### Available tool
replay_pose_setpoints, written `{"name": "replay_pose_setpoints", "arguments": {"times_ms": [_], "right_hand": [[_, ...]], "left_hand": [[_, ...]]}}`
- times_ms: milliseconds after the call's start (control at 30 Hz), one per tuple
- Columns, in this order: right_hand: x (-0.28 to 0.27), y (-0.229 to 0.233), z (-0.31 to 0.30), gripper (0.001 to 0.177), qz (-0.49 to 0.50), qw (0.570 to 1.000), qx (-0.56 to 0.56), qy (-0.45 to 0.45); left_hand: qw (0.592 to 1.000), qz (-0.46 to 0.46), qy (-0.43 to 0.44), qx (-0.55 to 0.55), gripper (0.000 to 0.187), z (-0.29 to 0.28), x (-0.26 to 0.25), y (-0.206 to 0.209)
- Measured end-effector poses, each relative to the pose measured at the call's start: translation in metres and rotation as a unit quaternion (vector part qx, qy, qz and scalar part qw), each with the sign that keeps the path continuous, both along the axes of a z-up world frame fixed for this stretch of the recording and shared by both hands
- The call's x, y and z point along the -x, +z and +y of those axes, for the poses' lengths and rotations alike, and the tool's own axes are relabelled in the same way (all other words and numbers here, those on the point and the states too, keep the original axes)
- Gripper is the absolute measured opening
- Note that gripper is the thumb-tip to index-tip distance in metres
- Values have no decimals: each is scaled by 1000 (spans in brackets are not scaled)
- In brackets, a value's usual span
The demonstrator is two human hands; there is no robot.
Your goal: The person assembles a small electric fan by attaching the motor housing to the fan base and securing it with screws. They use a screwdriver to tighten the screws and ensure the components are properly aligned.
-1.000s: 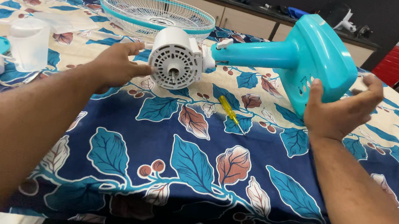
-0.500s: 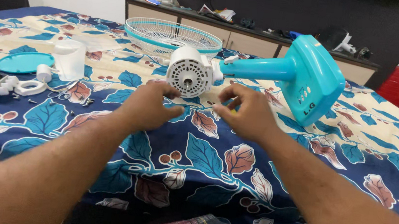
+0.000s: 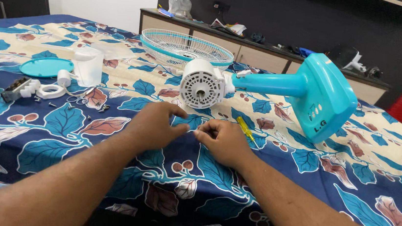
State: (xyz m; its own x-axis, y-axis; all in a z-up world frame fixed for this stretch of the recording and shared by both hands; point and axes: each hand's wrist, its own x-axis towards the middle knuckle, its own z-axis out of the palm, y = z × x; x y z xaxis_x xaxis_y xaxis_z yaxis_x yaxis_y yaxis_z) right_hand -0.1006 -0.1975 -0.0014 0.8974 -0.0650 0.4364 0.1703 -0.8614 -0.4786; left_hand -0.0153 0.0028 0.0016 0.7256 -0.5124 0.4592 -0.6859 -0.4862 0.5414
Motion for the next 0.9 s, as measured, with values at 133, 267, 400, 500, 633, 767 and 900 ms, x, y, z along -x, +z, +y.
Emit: {"name": "replay_pose_setpoints", "arguments": {"times_ms": [133, 267, 400, 500, 633, 767, 900], "right_hand": [[1, -1, -1, 30, -2, 1000, -26, 16], [0, -1, -1, 29, 20, 999, -19, -20], [-2, -3, -3, 27, 17, 999, -41, -6], [-4, -5, -4, 26, 16, 998, -66, 11], [-3, -5, -8, 26, 25, 997, -75, 9], [-4, -4, -7, 26, 24, 997, -78, -7], [-4, -5, -8, 26, 15, 997, -79, 6]], "left_hand": [[992, 5, 126, -14, 40, 40, -27, 11], [969, 3, 235, -76, 40, 98, -47, 13], [941, 93, 265, -190, 42, 127, -62, 15], [933, 91, 267, -225, 37, 134, -64, 7], [937, 74, 279, -197, 25, 136, -66, 2], [935, 64, 287, -198, 20, 132, -65, 1], [934, 40, 285, -212, 21, 130, -61, 3]]}}
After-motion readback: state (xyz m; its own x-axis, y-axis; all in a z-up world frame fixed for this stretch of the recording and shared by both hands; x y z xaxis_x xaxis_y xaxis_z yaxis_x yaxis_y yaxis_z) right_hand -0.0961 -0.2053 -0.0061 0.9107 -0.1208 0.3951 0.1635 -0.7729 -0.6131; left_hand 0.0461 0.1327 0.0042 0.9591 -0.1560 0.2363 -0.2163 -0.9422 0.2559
